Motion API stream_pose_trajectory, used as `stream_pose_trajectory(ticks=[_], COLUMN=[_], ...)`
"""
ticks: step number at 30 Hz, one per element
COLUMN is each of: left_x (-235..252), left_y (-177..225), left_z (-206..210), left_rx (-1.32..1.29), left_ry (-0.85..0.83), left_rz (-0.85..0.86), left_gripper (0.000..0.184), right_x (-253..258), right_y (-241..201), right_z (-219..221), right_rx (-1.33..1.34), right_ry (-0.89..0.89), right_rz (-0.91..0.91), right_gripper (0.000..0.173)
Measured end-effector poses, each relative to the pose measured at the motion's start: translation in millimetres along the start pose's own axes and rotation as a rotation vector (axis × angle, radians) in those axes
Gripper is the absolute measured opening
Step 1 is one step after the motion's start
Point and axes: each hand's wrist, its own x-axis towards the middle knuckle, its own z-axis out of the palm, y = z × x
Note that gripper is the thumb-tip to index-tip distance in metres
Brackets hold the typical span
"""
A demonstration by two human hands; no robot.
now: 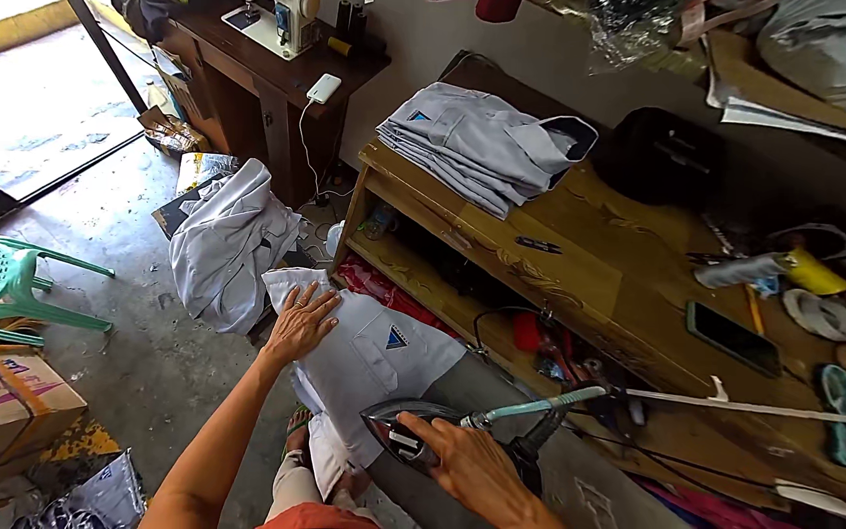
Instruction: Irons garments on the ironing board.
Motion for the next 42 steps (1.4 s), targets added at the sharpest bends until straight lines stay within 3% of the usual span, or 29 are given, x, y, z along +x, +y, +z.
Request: stream_pose_trajectory(ticks=[7, 11, 14, 19, 24, 30, 33, 37, 42], left_x=[1.6, -0.4, -0.6, 1.4, 2.1, 2.1, 3.6, 6.2, 3.1], left_y=[7.9, 6.9, 6.5, 7.6, 7.9, 6.5, 7.4, 10.5, 35.3], left_z=[3.9, 4.1, 4.2, 3.5, 3.7, -0.9, -2.8, -6.4, -1.2], left_rx=[-0.026, -0.017, -0.011, 0.003, 0.004, -0.032, -0.042, -0.097, -0.187], left_ry=[0.047, 0.032, 0.022, 0.011, 0.021, -0.018, -0.035, 0.002, 0.342], left_rz=[-0.066, -0.076, -0.082, -0.083, -0.078, -0.094, -0.107, -0.122, -0.067], left_gripper=[0.054, 0.054, 0.054, 0.054, 0.054, 0.054, 0.054, 0.052, 0.037], right_x=[47.1, 67.1, 69.6, 60.0, 76.1, 116.0, 99.4, 35.9, -62.4], right_y=[3.1, 22.3, 43.8, 61.0, 41.6, -6.3, 7.8, 38.8, 77.0], right_z=[-7.2, -22.5, -26.7, -38.9, -61.5, -57.2, -42.4, -16.9, 24.2], right_rx=[0.139, 0.282, 0.311, 0.299, 0.31, 0.216, 0.247, 0.27, 0.304], right_ry=[0.214, 0.18, 0.175, 0.169, 0.171, -0.073, 0.027, 0.184, 0.292], right_rz=[0.22, 0.479, 0.576, 0.589, 0.454, 0.339, 0.388, 0.493, 0.727], right_gripper=[0.055, 0.058, 0.06, 0.061, 0.059, 0.058, 0.06, 0.058, 0.059])
